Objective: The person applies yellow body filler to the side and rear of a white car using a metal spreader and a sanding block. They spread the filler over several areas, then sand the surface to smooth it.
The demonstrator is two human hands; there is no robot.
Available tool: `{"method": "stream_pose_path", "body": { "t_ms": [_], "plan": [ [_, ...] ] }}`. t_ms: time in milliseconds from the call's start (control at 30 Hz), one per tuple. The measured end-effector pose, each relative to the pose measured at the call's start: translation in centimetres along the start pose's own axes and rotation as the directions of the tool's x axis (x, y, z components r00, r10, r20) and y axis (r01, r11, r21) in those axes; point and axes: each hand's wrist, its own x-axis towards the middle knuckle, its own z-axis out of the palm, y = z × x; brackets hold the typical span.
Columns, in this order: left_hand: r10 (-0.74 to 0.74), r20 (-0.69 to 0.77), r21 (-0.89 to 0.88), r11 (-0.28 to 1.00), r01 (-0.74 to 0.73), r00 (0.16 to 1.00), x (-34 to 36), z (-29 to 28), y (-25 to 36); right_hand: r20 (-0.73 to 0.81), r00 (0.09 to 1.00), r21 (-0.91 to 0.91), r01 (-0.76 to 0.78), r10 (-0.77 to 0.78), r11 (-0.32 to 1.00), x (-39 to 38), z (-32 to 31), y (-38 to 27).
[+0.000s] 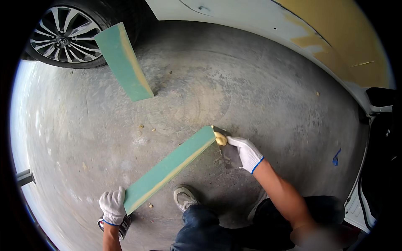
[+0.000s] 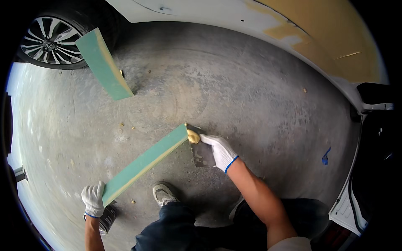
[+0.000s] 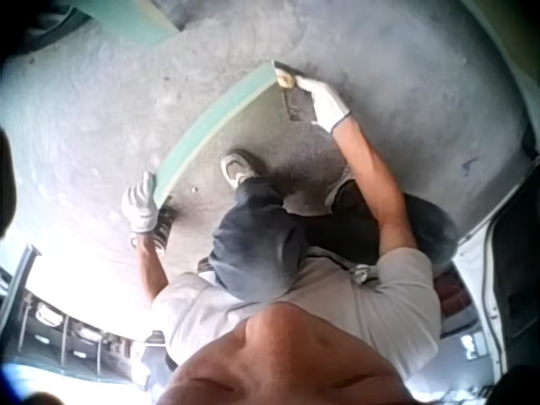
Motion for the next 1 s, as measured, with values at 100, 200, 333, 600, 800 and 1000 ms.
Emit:
{"method": "stream_pose_path", "body": {
  "t_ms": [100, 200, 333, 600, 800, 1000],
  "plan": [
    [0.002, -0.027, 0.009, 1.000, -0.002, 1.000, 1.1, -0.2, -0.4, -0.011, 0.994, 0.046, 0.105, -0.105, 0.993, 2.6, -5.7, -3.3],
    [0.047, -0.071, 0.039, 0.998, -0.044, 0.996, 1.0, -0.5, -0.8, 0.010, 0.994, -0.091, 0.111, -0.111, 0.990, 3.2, -6.8, -6.9],
    [0.063, -0.075, 0.096, 0.994, -0.056, 0.995, 1.2, -1.0, -1.4, -0.056, 0.969, -0.085, 0.234, -0.239, 0.969, 5.9, -5.1, -8.5],
    [0.070, -0.089, 0.093, 0.994, -0.062, 0.994, 1.1, -1.2, -1.0, -0.239, 0.927, -0.124, 0.265, -0.288, 0.956, 8.8, -1.5, -5.6],
    [0.066, -0.080, 0.083, 0.995, -0.059, 0.995, 1.5, -1.4, -1.0, -0.186, 0.943, -0.211, 0.238, -0.278, 0.948, 10.0, -3.0, -4.6],
    [0.064, -0.083, 0.079, 0.995, -0.057, 0.994, 1.6, -1.6, -1.3, -0.220, 0.913, -0.310, 0.268, -0.343, 0.912, 9.2, -1.8, -4.4]
  ]
}}
